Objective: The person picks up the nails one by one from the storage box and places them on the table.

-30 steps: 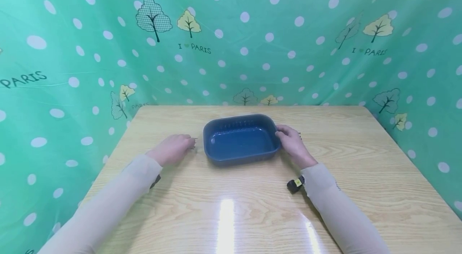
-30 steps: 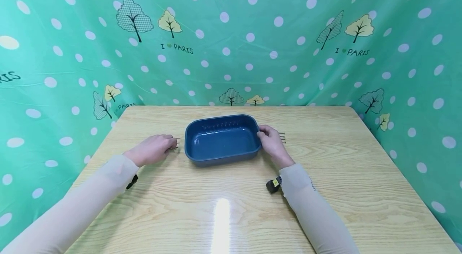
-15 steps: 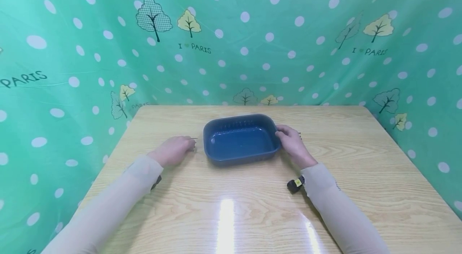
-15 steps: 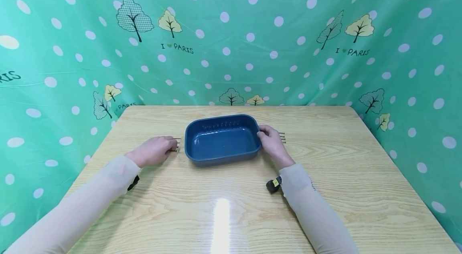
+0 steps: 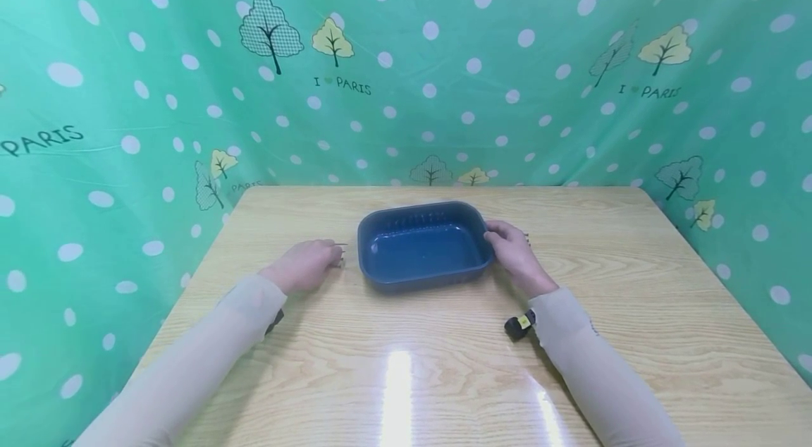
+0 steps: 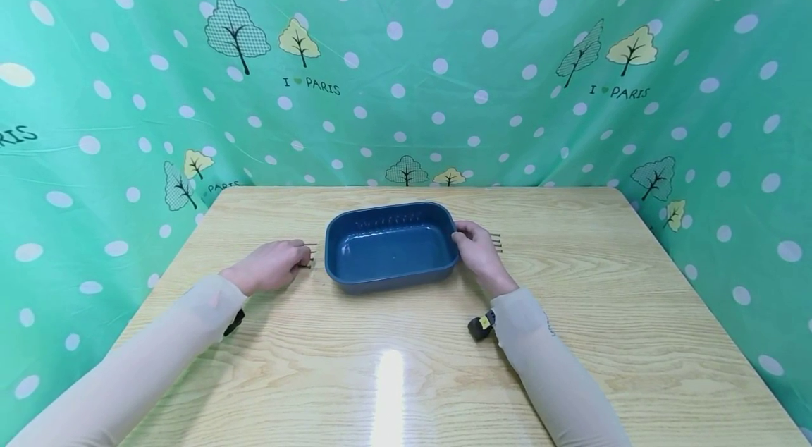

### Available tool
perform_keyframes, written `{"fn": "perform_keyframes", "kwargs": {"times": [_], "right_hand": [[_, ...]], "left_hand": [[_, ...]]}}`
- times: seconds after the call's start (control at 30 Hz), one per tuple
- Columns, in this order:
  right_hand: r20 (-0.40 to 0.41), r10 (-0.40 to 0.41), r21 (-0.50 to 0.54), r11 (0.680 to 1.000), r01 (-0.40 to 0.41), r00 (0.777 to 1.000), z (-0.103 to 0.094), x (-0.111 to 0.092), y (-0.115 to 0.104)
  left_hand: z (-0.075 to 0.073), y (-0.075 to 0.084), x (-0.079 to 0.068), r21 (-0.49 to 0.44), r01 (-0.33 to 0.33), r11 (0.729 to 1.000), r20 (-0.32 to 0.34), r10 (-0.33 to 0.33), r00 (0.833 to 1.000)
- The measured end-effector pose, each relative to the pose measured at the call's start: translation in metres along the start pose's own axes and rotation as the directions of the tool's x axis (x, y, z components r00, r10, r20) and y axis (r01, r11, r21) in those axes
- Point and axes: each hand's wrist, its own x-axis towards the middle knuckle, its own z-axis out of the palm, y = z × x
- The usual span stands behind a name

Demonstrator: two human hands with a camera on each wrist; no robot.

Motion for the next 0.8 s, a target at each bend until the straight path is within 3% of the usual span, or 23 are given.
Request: {"fn": "perform_keyframes", "kwargs": {"times": [0.27,0.8], "right_hand": [[0.031,0.006,0.039,0.999,-0.007,1.000,-0.0007,0.0003,0.0008],[0.002,0.001,0.049,0.999,-0.002,1.000,-0.0021,0.0039,-0.0006]], "left_hand": [[0.0042,-0.0030,0.0024,0.005,0.018,1.000,-0.005,-0.018,1.000],[0.0007,-0.0021,-0.0006,-0.001,0.018,1.000,-0.010,-0.018,1.000]]}}
